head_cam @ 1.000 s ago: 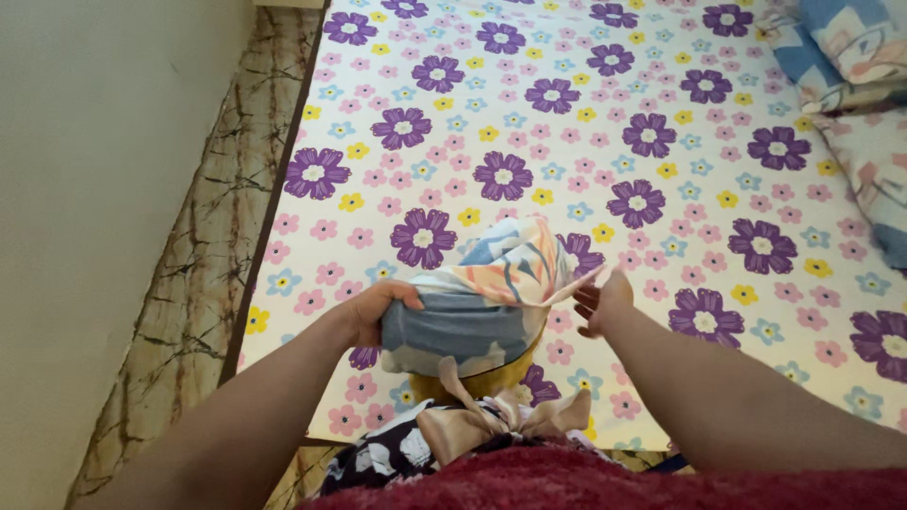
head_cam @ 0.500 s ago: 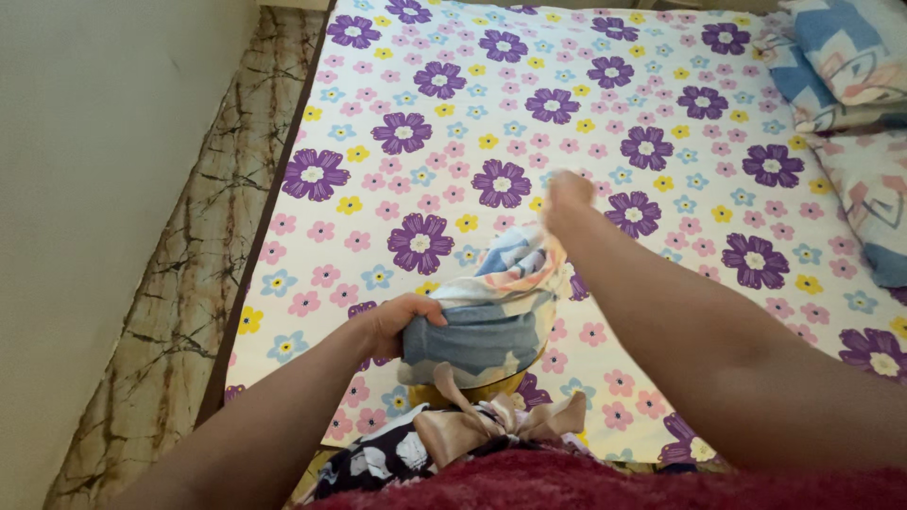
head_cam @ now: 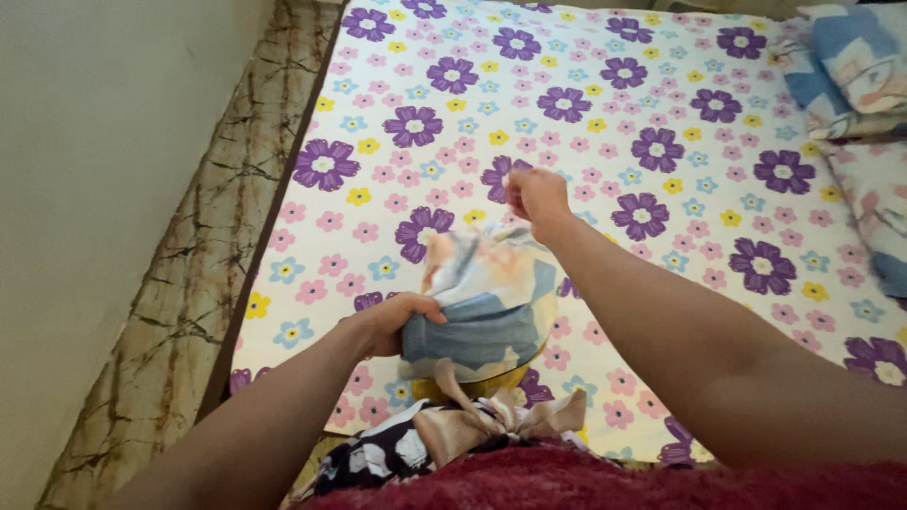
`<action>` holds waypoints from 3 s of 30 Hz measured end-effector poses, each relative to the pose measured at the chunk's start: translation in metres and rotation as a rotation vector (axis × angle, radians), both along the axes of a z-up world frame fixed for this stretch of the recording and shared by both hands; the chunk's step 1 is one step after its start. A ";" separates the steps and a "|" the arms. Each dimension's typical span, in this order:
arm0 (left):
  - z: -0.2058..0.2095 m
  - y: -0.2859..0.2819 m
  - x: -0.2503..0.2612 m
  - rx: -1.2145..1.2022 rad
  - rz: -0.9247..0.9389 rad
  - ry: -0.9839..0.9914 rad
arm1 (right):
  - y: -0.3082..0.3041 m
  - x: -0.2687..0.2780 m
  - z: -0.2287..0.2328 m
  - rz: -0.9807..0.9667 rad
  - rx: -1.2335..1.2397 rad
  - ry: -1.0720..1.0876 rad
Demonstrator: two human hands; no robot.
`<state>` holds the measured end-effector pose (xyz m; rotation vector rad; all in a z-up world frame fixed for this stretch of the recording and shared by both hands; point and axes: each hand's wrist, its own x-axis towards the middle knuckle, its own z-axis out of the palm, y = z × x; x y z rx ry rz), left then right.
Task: The person inserts a yellow pillow into a patterned pillowcase on a bed. They align the corners, pull the case over the pillow, and smooth the fabric. The pillow is then placed on the bed next to another pillow.
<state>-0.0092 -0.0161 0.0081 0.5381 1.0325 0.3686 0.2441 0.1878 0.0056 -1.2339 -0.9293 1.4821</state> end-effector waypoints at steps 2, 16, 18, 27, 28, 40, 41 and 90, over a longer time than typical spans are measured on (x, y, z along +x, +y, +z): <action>0.004 -0.004 -0.001 -0.004 -0.002 0.037 | -0.009 0.015 -0.017 0.004 0.070 -0.401; -0.002 -0.007 0.013 0.068 -0.069 0.044 | -0.078 -0.032 0.007 0.433 0.203 -1.398; -0.002 -0.008 0.014 0.078 -0.054 0.036 | -0.082 -0.050 0.013 0.345 0.341 -1.250; 0.006 -0.008 0.011 0.123 0.177 0.058 | -0.116 -0.102 0.062 0.959 0.460 -0.347; 0.004 -0.009 0.009 0.093 0.206 0.079 | -0.113 -0.102 0.058 0.876 0.510 -0.358; 0.013 -0.030 -0.014 0.061 0.261 0.011 | -0.054 0.045 -0.093 -0.312 -0.198 -0.456; 0.015 -0.033 -0.016 0.054 0.275 -0.013 | -0.057 0.060 -0.104 -0.287 -0.367 -0.331; 0.025 0.033 -0.001 -0.066 1.254 -0.612 | -0.183 -0.040 -0.066 0.404 0.002 -1.204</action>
